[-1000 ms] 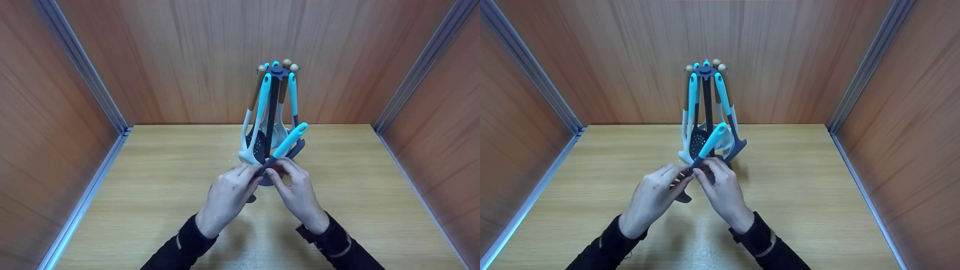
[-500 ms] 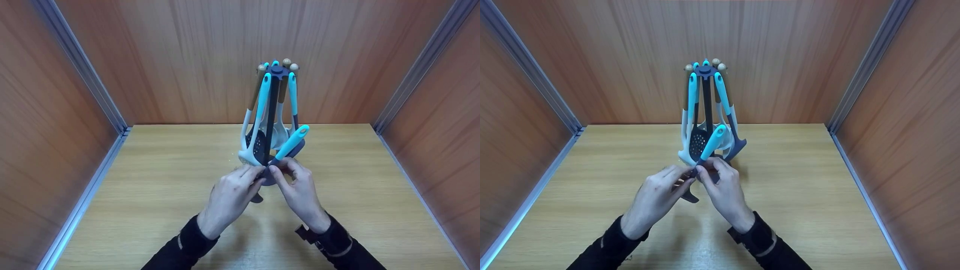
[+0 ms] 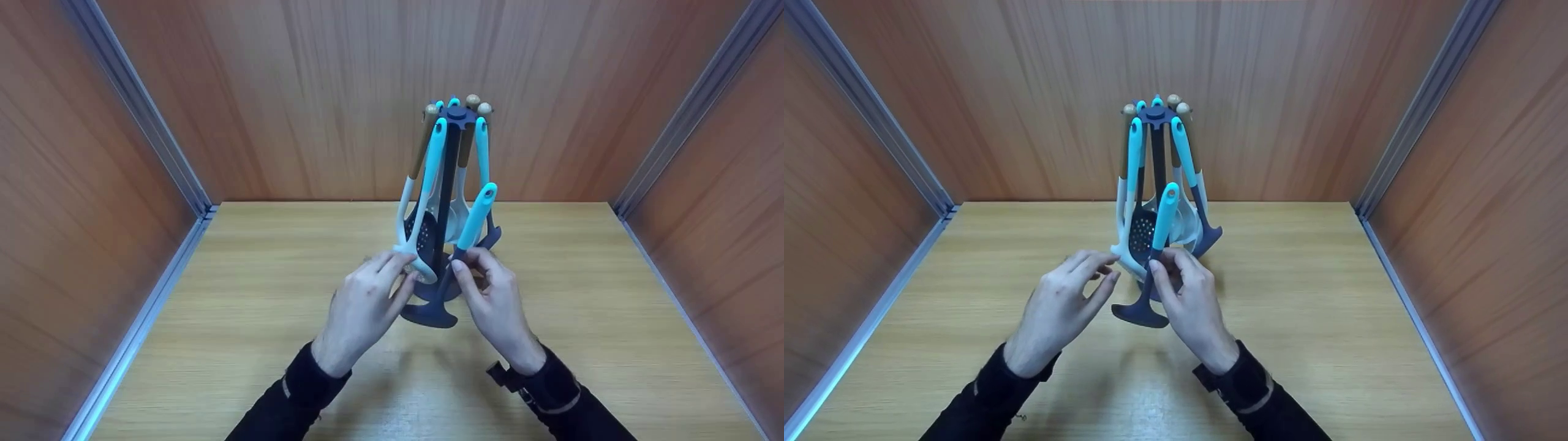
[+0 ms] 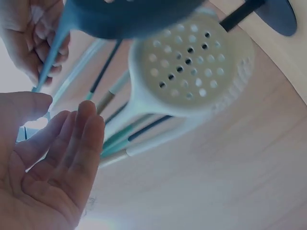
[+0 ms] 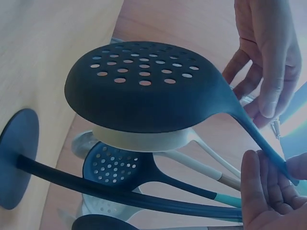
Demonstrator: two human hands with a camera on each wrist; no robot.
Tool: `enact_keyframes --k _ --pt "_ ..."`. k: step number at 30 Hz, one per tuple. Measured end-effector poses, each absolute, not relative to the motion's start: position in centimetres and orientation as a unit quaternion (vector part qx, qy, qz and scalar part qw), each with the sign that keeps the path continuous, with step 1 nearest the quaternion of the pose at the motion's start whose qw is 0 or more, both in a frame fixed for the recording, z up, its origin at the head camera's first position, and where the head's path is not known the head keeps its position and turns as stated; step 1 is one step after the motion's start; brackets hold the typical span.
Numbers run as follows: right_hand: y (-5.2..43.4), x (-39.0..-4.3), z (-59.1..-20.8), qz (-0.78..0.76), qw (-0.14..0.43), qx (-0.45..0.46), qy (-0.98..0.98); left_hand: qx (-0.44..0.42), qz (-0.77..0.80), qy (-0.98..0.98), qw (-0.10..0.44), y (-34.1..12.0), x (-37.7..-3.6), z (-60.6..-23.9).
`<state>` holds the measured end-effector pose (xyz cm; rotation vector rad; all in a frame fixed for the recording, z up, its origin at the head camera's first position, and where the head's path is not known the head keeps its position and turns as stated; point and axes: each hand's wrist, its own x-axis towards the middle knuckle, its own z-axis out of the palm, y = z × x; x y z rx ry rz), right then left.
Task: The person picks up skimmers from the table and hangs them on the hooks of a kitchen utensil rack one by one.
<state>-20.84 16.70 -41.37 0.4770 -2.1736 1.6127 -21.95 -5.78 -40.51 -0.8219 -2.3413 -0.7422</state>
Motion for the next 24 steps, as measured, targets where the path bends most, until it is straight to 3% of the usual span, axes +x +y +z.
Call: enact_keyframes --k 18,24 --pt "17.4 -22.4 -38.6 0.558 0.159 0.144 -0.801 -0.182 -0.231 -0.914 0.278 -8.9 -27.5 -41.1" --pt "17.7 -23.1 -37.6 0.570 0.143 0.137 -0.797 -0.150 -0.202 -0.935 0.249 -9.6 -29.2 -42.2"
